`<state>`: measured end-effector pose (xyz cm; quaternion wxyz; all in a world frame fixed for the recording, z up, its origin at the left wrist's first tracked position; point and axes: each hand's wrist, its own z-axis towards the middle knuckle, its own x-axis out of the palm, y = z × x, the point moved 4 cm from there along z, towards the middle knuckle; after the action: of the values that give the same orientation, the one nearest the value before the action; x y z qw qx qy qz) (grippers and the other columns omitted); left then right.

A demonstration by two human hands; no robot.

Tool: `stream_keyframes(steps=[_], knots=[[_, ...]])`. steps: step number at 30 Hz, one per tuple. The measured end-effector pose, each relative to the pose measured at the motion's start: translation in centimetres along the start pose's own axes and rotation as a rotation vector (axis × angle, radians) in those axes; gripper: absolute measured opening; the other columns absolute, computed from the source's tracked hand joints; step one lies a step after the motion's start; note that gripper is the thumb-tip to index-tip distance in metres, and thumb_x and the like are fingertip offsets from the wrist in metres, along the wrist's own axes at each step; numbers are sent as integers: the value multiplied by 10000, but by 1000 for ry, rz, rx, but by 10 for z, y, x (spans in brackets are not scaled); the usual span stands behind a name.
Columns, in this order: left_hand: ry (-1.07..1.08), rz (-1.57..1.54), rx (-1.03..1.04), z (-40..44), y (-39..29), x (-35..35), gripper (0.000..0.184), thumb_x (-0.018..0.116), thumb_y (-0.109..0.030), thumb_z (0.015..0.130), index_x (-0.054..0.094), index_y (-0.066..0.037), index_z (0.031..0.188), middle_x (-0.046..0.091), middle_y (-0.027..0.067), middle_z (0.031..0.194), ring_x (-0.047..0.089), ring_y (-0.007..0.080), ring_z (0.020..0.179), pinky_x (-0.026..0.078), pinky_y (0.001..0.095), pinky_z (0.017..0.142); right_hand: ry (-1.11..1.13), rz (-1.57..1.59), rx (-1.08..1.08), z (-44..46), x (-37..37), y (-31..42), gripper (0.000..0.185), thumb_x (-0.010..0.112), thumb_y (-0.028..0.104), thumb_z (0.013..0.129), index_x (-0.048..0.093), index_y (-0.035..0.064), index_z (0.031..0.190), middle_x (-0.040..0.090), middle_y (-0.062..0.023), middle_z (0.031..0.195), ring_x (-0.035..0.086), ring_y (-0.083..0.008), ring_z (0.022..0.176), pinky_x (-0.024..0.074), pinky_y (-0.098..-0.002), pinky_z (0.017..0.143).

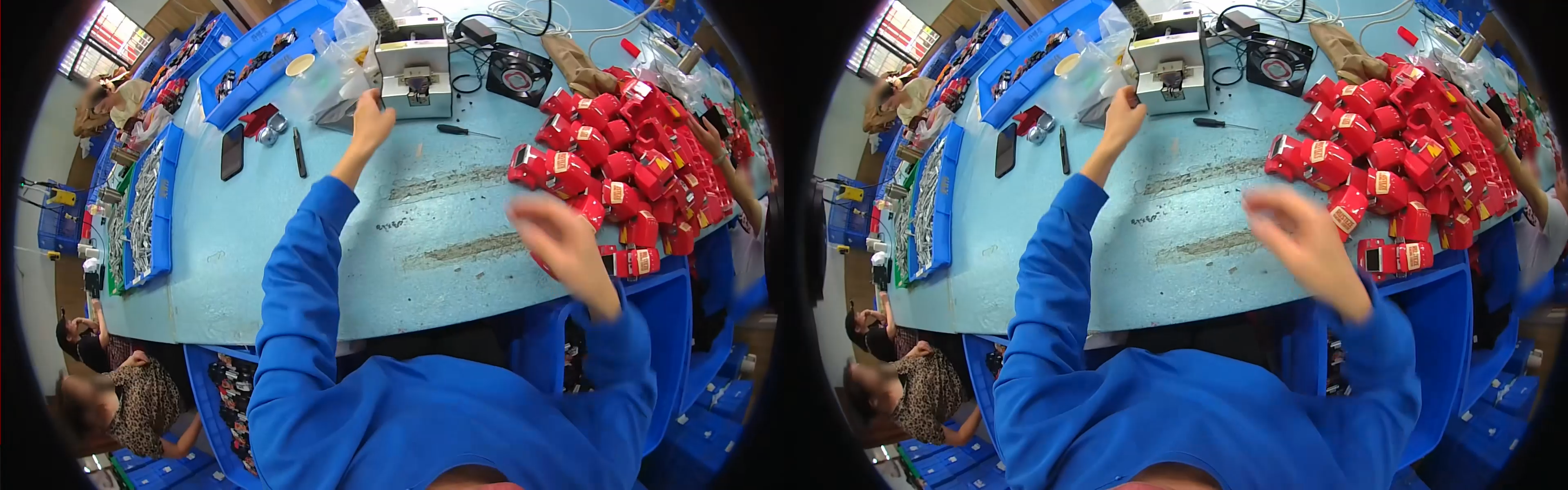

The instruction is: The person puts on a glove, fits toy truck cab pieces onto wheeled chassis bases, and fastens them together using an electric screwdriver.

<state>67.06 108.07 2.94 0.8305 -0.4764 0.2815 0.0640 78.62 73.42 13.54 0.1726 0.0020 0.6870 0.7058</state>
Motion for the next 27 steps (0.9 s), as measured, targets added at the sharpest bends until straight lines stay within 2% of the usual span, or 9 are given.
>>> stream_keyframes(steps=[3, 5, 6, 7, 8, 12, 19, 24, 27], knots=[[122, -15, -110, 7, 11, 8, 501, 553, -47, 729, 485, 52, 1215, 624, 148, 1041, 588, 201, 943, 438, 303, 848, -173, -205, -177, 152, 15, -57, 463, 624, 161, 787, 520, -49, 1187, 596, -215, 1128, 582, -276, 1063, 452, -333, 900], [148, -161, -119, 10, 24, 17, 515, 554, -29, 720, 484, 52, 1224, 625, 137, 1045, 583, 185, 948, 438, 293, 840, -404, -508, -150, 232, 14, -110, 533, 606, 130, 716, 493, -68, 1197, 590, -259, 1103, 575, -328, 1067, 446, -348, 903], [157, -237, -119, 11, 35, 26, 522, 555, -20, 716, 483, 52, 1229, 625, 131, 1047, 580, 177, 950, 438, 288, 836, -385, -451, 3, 253, 15, -124, 513, 584, 111, 689, 520, -65, 1166, 604, -259, 1071, 583, -342, 1044, 448, -354, 888], [110, -320, -111, 16, 51, 37, 485, 546, -64, 691, 536, 26, 1167, 627, 223, 1052, 583, 353, 1035, 435, 383, 894, -366, -396, 151, 269, 17, -136, 497, 562, 93, 663, 547, -62, 1135, 618, -260, 1038, 592, -356, 1021, 451, -360, 872], [121, -251, -166, 10, 32, 29, 545, 560, -70, 663, 510, 31, 1196, 613, 247, 1068, 572, 375, 1045, 432, 386, 910, -271, -224, 139, 280, 21, -152, 421, 568, 95, 656, 616, -22, 1057, 654, -227, 952, 622, -345, 937, 462, -366, 824], [35, -155, -388, -2, 4, 28, 729, 601, -88, 615, 393, 23, 1305, 578, 278, 1119, 544, 401, 1080, 419, 394, 950, -396, -229, 90, 277, 30, -151, 361, 570, 63, 647, 671, 38, 993, 681, -152, 856, 645, -250, 823, 475, -332, 773], [16, -278, -378, -43, -33, 23, 647, 634, -104, 628, 396, 14, 1218, 531, 216, 1168, 531, 373, 1080, 407, 404, 932, -347, -156, 113, 244, 24, -146, 349, 555, -12, 650, 681, 22, 973, 679, -64, 806, 603, -111, 748, 478, -277, 680], [28, -320, -384, -72, -43, 7, 656, 621, -90, 629, 387, 10, 1233, 530, 213, 1141, 539, 354, 1059, 415, 389, 913, -326, -139, 162, 209, 40, -126, 347, 547, -36, 655, 673, 17, 974, 671, -63, 776, 598, -116, 700, 479, -276, 637], [62, -394, -347, -90, -44, 4, 683, 619, -95, 636, 364, 14, 1260, 521, 206, 1157, 528, 337, 1075, 405, 377, 929, -297, -40, 123, 197, 45, -129, 404, 547, -51, 658, 665, 42, 1032, 689, -58, 887, 611, -122, 807, 479, -269, 728]])
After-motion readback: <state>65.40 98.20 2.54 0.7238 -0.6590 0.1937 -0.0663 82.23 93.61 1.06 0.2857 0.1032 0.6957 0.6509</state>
